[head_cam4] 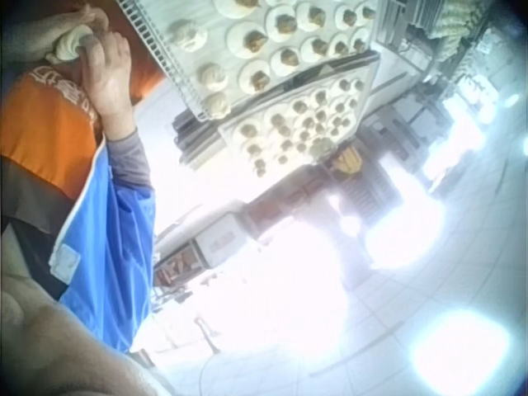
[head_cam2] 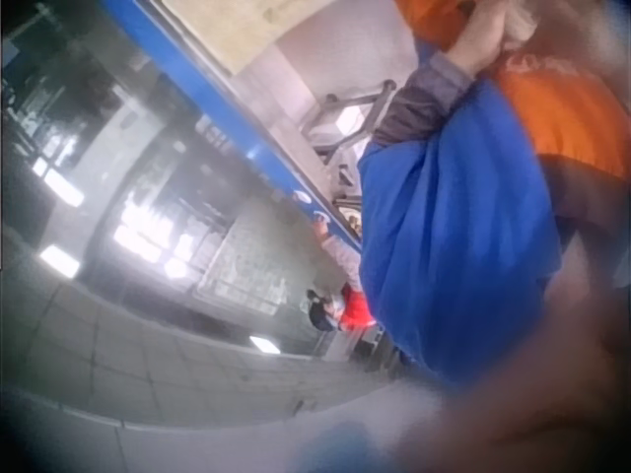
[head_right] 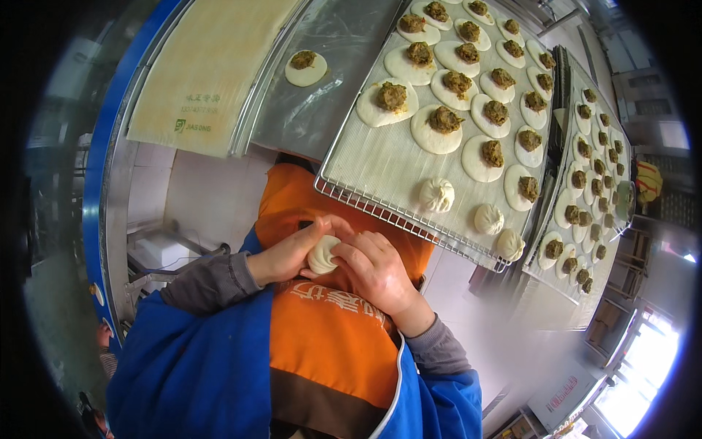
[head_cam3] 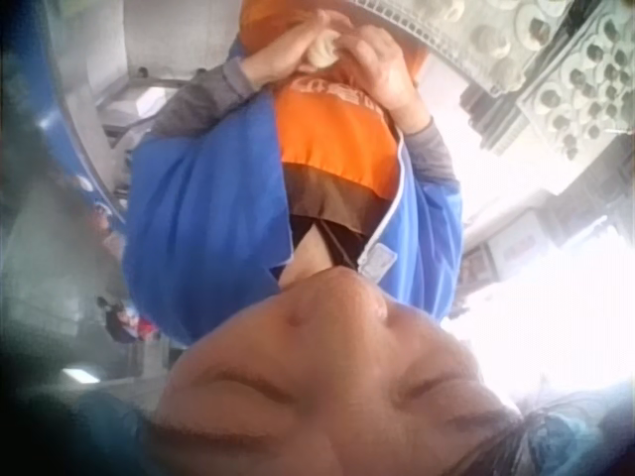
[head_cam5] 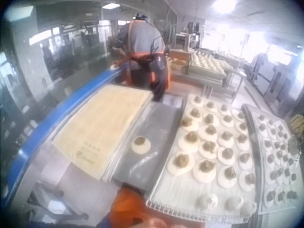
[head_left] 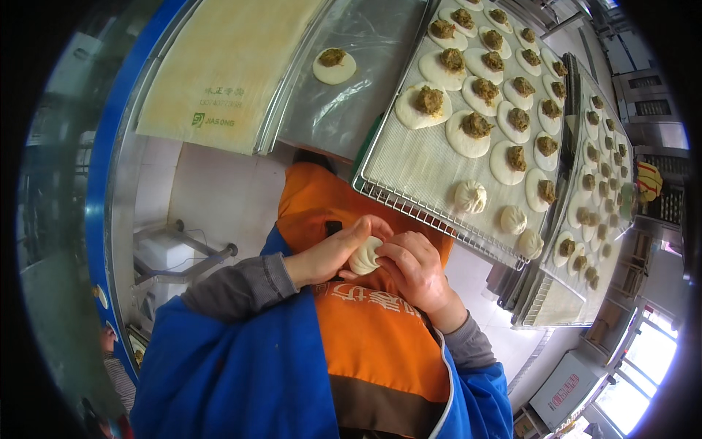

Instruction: The person places filling onto round dough pieces moving on a blue conveyor belt, then folds and pleats each piece into a bun and places it on a metal tray. The process repeats continuously as the person works along the line.

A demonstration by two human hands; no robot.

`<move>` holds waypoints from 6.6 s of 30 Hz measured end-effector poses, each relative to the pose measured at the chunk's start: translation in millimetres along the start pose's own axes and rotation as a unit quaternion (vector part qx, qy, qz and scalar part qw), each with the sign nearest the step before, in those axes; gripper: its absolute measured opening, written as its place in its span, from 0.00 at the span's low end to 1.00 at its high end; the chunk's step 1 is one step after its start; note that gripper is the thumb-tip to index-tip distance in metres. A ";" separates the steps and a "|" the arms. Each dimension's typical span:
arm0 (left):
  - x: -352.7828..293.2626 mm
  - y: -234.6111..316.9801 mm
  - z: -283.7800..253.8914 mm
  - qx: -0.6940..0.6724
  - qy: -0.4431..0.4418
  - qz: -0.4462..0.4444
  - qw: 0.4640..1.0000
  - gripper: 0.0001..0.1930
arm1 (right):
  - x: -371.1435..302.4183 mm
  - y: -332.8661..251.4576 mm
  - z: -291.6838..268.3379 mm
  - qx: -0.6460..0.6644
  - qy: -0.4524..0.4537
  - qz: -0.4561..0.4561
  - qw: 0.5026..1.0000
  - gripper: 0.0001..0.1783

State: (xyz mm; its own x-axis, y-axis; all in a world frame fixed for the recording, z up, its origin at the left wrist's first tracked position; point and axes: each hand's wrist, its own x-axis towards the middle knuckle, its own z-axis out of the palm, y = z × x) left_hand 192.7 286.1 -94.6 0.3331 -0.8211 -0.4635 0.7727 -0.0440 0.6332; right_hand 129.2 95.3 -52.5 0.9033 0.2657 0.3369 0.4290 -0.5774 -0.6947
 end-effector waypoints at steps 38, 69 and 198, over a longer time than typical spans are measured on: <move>-3.7 13.0 16.5 0.090 0.075 0.073 0.990 0.34 | 6.2 -12.3 -6.3 0.134 -0.009 0.111 0.985 0.16; 130.3 166.3 -23.6 0.574 0.244 0.410 0.666 0.20 | 87.2 31.0 -51.2 -0.209 -0.079 0.158 0.962 0.46; 8.0 41.3 52.8 -0.109 0.008 -0.083 0.991 0.23 | -1.1 54.9 -104.9 -0.300 0.099 0.122 0.941 0.10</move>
State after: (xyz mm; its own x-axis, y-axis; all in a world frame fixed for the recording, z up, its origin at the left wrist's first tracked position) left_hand 198.7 247.7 -39.4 0.1995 -0.8035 -0.5610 0.9151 -0.0519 0.3998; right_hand 150.7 -17.7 -24.3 0.9292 -0.0454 0.3668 0.0731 -0.9502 -0.3029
